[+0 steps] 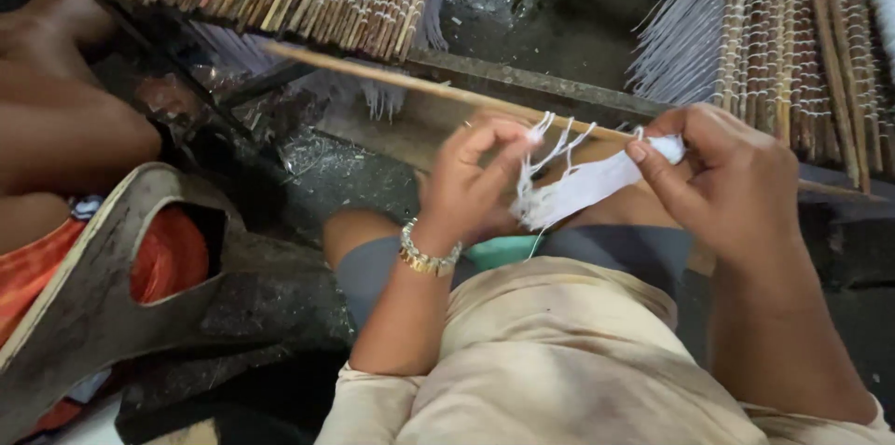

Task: Tying white thread loops onto a wooden rod to prepare a weaving frame

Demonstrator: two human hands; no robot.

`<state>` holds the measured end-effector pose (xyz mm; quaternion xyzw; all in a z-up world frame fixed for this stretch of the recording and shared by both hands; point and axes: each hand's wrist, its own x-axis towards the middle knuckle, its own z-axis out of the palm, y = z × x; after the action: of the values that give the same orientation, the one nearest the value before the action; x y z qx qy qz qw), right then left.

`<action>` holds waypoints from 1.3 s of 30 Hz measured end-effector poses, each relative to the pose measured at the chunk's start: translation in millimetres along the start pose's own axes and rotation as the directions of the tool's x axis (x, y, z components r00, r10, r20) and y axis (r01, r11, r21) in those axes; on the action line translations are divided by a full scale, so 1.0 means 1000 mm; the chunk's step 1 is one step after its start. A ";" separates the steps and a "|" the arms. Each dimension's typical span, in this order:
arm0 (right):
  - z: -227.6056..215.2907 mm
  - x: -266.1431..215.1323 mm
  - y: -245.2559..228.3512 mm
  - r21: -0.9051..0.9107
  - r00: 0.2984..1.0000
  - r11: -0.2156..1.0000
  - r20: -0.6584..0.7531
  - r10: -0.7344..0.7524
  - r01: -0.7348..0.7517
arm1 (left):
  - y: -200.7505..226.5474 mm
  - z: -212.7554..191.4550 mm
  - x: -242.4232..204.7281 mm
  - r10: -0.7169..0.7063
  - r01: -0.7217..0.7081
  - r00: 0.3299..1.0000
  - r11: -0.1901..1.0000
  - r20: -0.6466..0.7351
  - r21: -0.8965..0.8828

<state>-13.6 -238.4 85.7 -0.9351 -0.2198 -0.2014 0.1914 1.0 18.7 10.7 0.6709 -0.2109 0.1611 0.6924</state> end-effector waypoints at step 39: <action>0.094 0.000 0.218 0.419 0.909 0.807 0.219 0.355 -0.416 | -0.064 -0.028 0.014 -0.183 -0.164 0.968 0.044 -0.169 -0.985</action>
<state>120.3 -377.7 -52.2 -0.8996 -0.0780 -0.0396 0.4278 47.5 42.9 -38.1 -0.0199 -0.1700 0.0484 0.9841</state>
